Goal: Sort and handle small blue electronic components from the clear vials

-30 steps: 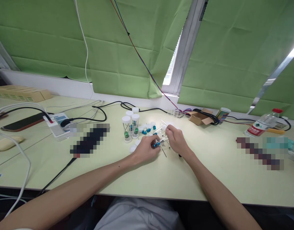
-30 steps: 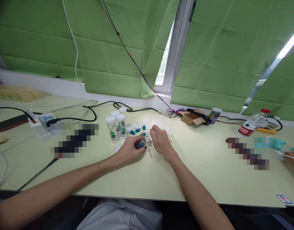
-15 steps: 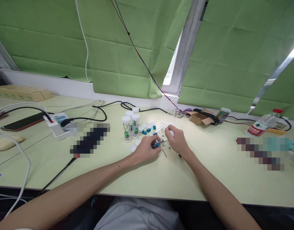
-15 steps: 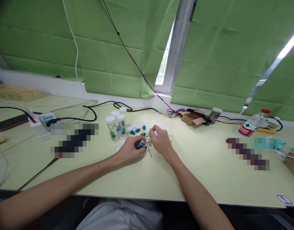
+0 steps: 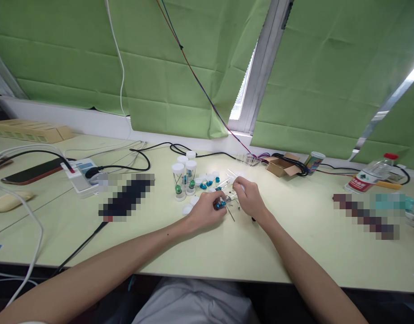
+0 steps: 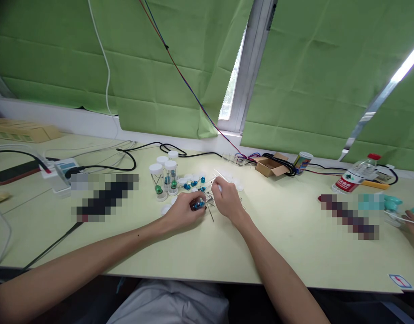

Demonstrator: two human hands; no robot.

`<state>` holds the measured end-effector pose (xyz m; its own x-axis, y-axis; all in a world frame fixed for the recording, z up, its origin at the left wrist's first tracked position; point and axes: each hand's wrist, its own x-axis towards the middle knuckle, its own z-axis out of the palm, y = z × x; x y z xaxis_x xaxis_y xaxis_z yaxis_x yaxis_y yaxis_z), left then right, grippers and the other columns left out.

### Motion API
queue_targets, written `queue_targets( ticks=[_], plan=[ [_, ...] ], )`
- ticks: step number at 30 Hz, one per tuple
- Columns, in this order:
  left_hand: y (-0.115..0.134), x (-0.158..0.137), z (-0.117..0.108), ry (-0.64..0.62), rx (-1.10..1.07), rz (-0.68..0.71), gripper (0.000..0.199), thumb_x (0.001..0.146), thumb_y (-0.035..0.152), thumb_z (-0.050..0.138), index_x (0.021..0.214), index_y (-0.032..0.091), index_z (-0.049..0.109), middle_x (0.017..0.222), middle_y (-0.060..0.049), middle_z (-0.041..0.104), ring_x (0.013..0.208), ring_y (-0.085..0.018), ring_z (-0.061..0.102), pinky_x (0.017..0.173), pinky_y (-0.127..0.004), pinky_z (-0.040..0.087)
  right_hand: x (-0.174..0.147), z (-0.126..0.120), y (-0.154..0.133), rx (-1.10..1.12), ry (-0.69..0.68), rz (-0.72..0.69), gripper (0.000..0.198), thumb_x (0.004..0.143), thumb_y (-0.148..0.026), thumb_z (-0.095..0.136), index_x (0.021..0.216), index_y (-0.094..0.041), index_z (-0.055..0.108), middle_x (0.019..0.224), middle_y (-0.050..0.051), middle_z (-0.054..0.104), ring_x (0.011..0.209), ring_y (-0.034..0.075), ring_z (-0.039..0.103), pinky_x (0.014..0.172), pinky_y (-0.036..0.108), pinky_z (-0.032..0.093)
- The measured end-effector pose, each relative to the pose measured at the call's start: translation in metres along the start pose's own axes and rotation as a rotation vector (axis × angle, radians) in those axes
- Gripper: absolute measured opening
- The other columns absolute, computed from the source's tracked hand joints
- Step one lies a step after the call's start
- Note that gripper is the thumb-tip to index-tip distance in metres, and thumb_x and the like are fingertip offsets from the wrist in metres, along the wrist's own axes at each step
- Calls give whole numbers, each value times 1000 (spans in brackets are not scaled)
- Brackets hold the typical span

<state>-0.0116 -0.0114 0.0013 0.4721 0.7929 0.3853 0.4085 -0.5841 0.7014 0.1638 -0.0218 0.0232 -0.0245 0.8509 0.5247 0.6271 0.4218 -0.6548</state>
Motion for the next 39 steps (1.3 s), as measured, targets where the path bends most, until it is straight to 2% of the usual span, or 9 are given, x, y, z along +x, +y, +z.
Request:
queue_targets(
  ticks=[27, 39],
  plan=[
    [-5, 3, 0, 2, 20, -9, 14, 69, 16, 56, 80, 19, 64, 58, 4, 50, 56, -11, 41, 54, -25, 32, -1, 1, -4, -140, -10, -61, 22, 97, -26, 31, 75, -24, 34, 60, -4, 39, 52, 15, 36, 56, 29, 27],
    [-6, 3, 0, 11, 18, -25, 15, 70, 18, 57, 83, 19, 63, 59, 4, 51, 57, -12, 42, 56, -26, 33, -2, 4, -3, -102, 15, -64, 19, 99, -29, 30, 82, -23, 39, 66, -2, 46, 56, 15, 42, 58, 28, 31]
  ],
)
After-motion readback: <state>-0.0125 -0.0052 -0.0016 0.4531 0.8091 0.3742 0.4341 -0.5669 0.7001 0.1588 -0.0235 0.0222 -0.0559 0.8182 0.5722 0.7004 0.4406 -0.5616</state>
